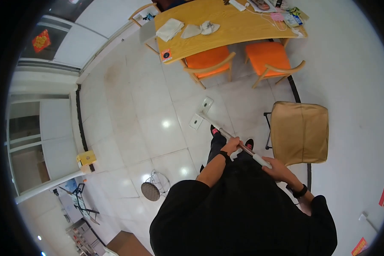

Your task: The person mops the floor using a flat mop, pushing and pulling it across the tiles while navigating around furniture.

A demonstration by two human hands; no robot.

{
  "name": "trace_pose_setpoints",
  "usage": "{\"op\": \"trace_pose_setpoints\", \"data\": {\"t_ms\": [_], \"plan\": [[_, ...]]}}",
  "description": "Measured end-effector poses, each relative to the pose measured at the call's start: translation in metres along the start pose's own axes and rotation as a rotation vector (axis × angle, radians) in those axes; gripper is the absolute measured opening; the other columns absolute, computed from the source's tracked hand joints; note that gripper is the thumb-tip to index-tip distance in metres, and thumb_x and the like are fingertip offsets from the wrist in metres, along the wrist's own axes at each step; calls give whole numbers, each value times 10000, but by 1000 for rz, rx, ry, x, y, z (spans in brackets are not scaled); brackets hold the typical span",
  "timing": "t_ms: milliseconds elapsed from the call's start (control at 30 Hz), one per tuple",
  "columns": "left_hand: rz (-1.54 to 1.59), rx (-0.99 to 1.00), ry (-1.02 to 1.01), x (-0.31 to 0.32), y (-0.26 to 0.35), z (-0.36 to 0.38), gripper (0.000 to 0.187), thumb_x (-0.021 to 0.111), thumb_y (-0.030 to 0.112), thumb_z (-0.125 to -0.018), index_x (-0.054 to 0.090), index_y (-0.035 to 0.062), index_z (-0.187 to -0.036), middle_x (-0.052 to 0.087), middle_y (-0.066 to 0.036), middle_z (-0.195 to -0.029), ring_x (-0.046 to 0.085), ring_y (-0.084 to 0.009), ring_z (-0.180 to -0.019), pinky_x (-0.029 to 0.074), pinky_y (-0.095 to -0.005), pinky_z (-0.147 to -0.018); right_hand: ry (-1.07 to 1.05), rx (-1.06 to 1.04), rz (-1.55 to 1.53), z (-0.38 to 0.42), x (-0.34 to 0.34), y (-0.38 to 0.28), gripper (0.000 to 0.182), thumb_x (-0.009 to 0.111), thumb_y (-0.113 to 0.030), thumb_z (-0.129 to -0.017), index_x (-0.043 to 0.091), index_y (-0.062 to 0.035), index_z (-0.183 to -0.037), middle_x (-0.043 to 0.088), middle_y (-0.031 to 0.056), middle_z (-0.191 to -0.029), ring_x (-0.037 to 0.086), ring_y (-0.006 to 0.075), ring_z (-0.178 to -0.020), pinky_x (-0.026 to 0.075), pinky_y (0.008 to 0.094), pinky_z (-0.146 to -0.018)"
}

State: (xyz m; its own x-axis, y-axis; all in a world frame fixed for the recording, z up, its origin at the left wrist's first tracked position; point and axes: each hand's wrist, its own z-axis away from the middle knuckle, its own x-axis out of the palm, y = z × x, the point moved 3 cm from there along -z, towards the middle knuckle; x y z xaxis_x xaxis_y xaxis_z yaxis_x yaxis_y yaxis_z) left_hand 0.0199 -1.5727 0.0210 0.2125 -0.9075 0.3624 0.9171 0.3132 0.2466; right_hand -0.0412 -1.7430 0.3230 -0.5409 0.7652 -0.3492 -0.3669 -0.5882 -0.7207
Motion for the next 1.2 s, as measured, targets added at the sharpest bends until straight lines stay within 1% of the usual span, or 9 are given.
{"op": "trace_pose_setpoints", "data": {"t_ms": [67, 133, 167, 467, 567, 733, 800, 867, 1200], "plan": [[21, -3, -7, -19, 4, -7, 117, 435, 53, -776, 413, -59, -803, 494, -160, -696, 530, -251, -582, 471, -365, -496, 70, -54, 45, -10, 2, -16, 384, 529, -178, -750, 484, -2, -1089, 559, 224, -914, 535, 361, -863, 421, 379, -741], [-660, 545, -338, -28, 6, -27, 131, 420, 47, -783, 397, -76, -821, 483, -165, -698, 521, -246, -591, 468, -359, -483, 26, 61, 10, -17, -7, -40, 392, 534, -179, -754, 480, 5, -1096, 560, 227, -915, 542, 351, -862, 424, 368, -743], [76, -23, 25, -11, 17, -4, 147, 416, 45, -785, 380, -85, -844, 487, -170, -690, 522, -248, -574, 465, -366, -481, -1, 165, -23, -19, -7, -47, 400, 539, -180, -757, 476, 11, -1103, 561, 229, -917, 549, 340, -862, 426, 357, -745], [14, -122, 171, -27, 28, -14, 145, 438, 77, -786, 427, -62, -826, 513, -141, -681, 552, -238, -589, 482, -356, -518, 14, 95, -24, -45, 9, -37, 427, 543, -176, -782, 445, -15, -1165, 591, 143, -818, 555, 161, -699, 438, 275, -655], [6, -139, 158, -46, 49, -27, 150, 477, 92, -774, 437, -30, -853, 542, -112, -721, 564, -214, -614, 470, -356, -582, -32, 142, 17, -70, 33, -20, 423, 543, -213, -780, 460, -29, -1152, 575, 227, -851, 583, 297, -758, 439, 318, -695], [67, -97, 106, -101, 81, -56, 177, 535, 125, -758, 455, -14, -833, 573, -112, -754, 575, -229, -594, 471, -378, -577, -70, 213, 6, -124, 37, -31, 436, 551, -220, -774, 458, -44, -1162, 578, 217, -878, 586, 280, -785, 442, 312, -706], [-1619, 820, -87, -121, 107, -73, 190, 543, 144, -762, 463, -24, -803, 569, -138, -707, 576, -252, -603, 472, -375, -545, 23, -8, 30, -152, 43, -40, 433, 552, -216, -772, 461, -42, -1158, 585, 201, -872, 589, 277, -781, 444, 311, -708], [-925, 859, 24, -194, 91, -172, 208, 541, 153, -768, 474, -41, -802, 557, -150, -658, 568, -255, -594, 469, -347, -542, -8, 3, -45, -190, 60, -37, 432, 559, -210, -768, 464, -37, -1152, 588, 186, -901, 586, 271, -804, 442, 307, -721], [-134, 307, 605, -291, 299, -32, 194, 467, 154, -773, 504, 5, -655, 503, -92, -575, 478, -196, -523, 365, -321, -476, -170, 2, -229, -336, 176, -149, 491, 508, -231, -761, 366, -38, -1189, 573, 171, -721, 570, 247, -586, 444, 353, -552]]}}
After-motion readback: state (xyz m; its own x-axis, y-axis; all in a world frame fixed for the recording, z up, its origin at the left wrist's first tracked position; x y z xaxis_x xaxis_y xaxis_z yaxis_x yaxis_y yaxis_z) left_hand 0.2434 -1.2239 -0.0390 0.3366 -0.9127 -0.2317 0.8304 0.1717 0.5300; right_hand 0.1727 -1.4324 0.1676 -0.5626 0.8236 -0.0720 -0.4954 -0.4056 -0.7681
